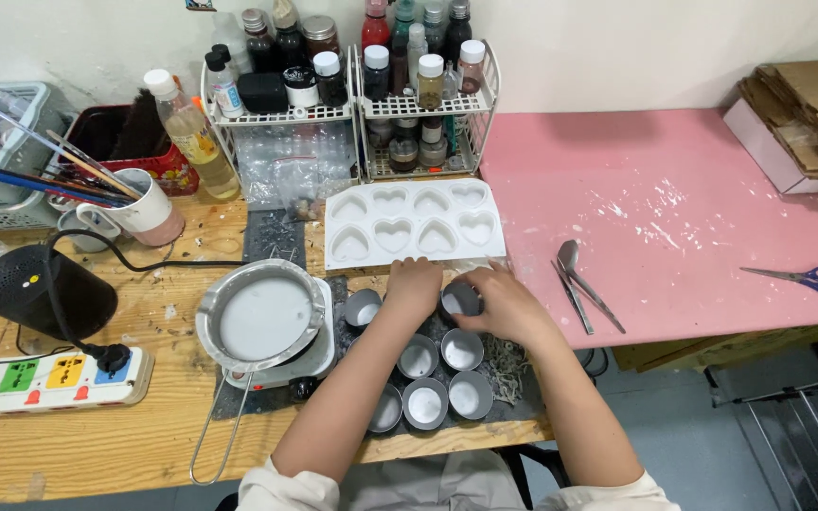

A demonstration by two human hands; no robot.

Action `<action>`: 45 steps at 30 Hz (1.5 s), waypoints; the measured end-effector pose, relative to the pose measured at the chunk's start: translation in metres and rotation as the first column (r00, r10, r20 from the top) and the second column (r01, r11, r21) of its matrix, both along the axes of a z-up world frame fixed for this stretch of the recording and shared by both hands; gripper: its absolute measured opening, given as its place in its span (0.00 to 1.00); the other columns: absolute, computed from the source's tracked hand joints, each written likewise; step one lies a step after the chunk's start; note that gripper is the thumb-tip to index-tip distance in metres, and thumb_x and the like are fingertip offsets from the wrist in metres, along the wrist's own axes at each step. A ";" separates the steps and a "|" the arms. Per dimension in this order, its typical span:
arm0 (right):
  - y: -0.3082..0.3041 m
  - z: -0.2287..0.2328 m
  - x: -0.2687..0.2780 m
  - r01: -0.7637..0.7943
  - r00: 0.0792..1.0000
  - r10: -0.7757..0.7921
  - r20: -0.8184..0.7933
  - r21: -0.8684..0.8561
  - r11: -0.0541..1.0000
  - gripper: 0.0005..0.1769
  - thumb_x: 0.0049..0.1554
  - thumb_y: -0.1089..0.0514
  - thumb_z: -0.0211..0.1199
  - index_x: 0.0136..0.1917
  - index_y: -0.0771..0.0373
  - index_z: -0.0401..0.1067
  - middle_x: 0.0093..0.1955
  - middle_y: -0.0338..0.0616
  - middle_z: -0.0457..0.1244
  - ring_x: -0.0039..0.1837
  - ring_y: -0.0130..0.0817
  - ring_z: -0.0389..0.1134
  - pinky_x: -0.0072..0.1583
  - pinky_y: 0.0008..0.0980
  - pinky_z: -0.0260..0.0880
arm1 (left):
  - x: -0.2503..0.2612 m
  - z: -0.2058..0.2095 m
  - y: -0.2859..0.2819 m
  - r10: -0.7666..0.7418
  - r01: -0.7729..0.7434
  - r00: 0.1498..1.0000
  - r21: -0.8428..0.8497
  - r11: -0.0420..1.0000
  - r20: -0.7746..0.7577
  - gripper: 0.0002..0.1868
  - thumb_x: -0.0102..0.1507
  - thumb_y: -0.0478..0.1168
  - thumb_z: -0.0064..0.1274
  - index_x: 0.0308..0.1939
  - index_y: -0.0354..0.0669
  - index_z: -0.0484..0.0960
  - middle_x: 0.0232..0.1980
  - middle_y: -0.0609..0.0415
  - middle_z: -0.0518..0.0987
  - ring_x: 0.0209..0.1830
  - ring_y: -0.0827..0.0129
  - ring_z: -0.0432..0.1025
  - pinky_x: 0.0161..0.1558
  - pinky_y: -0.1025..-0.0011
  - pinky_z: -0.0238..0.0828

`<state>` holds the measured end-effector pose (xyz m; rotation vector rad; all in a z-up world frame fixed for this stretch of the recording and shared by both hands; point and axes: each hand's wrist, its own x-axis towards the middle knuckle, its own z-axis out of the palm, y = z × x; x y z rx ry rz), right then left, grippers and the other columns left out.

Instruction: Cleaning and preparing silicone candle molds using tweezers and organizing small metal tins.

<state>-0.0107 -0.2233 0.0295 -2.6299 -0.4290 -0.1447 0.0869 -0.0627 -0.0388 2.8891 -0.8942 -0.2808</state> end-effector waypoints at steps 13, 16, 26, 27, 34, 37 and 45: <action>0.015 0.002 0.007 0.058 0.997 -0.062 -0.054 -0.062 0.996 0.33 0.44 0.42 0.77 0.56 0.65 0.76 0.53 0.54 0.70 0.58 0.52 0.70 0.58 0.46 0.70 | -0.069 0.030 0.057 0.129 -0.070 0.974 -0.293 0.953 0.186 0.30 0.49 0.42 0.72 0.51 0.39 0.77 0.53 0.44 0.75 0.57 0.48 0.70 0.53 0.56 0.71; 0.014 0.012 0.007 0.123 0.975 -0.127 -0.181 -0.037 0.992 0.29 0.50 0.41 0.73 0.55 0.63 0.76 0.50 0.53 0.71 0.55 0.49 0.72 0.57 0.43 0.72 | -0.072 0.042 0.060 0.128 -0.079 0.980 -0.286 0.955 0.154 0.32 0.48 0.45 0.72 0.53 0.40 0.77 0.55 0.44 0.73 0.59 0.49 0.68 0.57 0.55 0.68; -0.047 -0.011 0.012 0.034 0.990 -0.029 0.136 -0.035 0.999 0.19 0.47 0.64 0.65 0.54 0.66 0.77 0.53 0.54 0.69 0.57 0.54 0.69 0.58 0.46 0.68 | -0.060 0.026 0.040 0.125 -0.037 0.977 -0.436 0.899 0.175 0.26 0.61 0.54 0.61 0.59 0.47 0.79 0.56 0.47 0.79 0.59 0.53 0.71 0.62 0.42 0.56; -0.053 -0.008 0.009 0.096 0.993 -0.085 0.085 -0.135 0.986 0.20 0.44 0.66 0.66 0.52 0.64 0.78 0.52 0.52 0.70 0.57 0.52 0.70 0.59 0.46 0.68 | -0.060 0.027 0.038 0.104 -0.041 0.988 -0.453 0.891 0.116 0.21 0.64 0.51 0.57 0.58 0.51 0.80 0.52 0.52 0.83 0.57 0.56 0.73 0.64 0.43 0.57; -0.053 -0.001 0.005 0.153 0.988 -0.146 0.050 -0.189 0.970 0.08 0.49 0.61 0.68 0.45 0.61 0.81 0.46 0.47 0.72 0.52 0.47 0.73 0.57 0.43 0.72 | -0.055 0.022 0.026 0.103 -0.065 0.993 -0.441 0.895 0.062 0.18 0.62 0.44 0.59 0.56 0.51 0.81 0.43 0.51 0.84 0.48 0.56 0.78 0.66 0.47 0.57; -0.051 -0.007 0.002 0.156 0.986 -0.154 0.066 -0.022 0.988 0.08 0.51 0.61 0.68 0.45 0.64 0.79 0.44 0.51 0.72 0.47 0.47 0.74 0.51 0.43 0.74 | -0.057 0.023 0.027 0.097 -0.070 0.995 -0.466 0.882 0.034 0.18 0.61 0.43 0.60 0.55 0.49 0.80 0.43 0.49 0.84 0.50 0.55 0.77 0.66 0.45 0.56; -0.038 0.000 -0.008 0.347 0.930 -0.358 -0.078 -0.126 0.929 0.12 0.53 0.55 0.68 0.49 0.61 0.78 0.41 0.48 0.72 0.45 0.46 0.74 0.49 0.43 0.74 | -0.058 0.018 0.028 0.067 -0.053 0.998 -0.463 0.885 0.015 0.23 0.62 0.46 0.59 0.61 0.47 0.77 0.52 0.48 0.82 0.56 0.53 0.74 0.65 0.45 0.56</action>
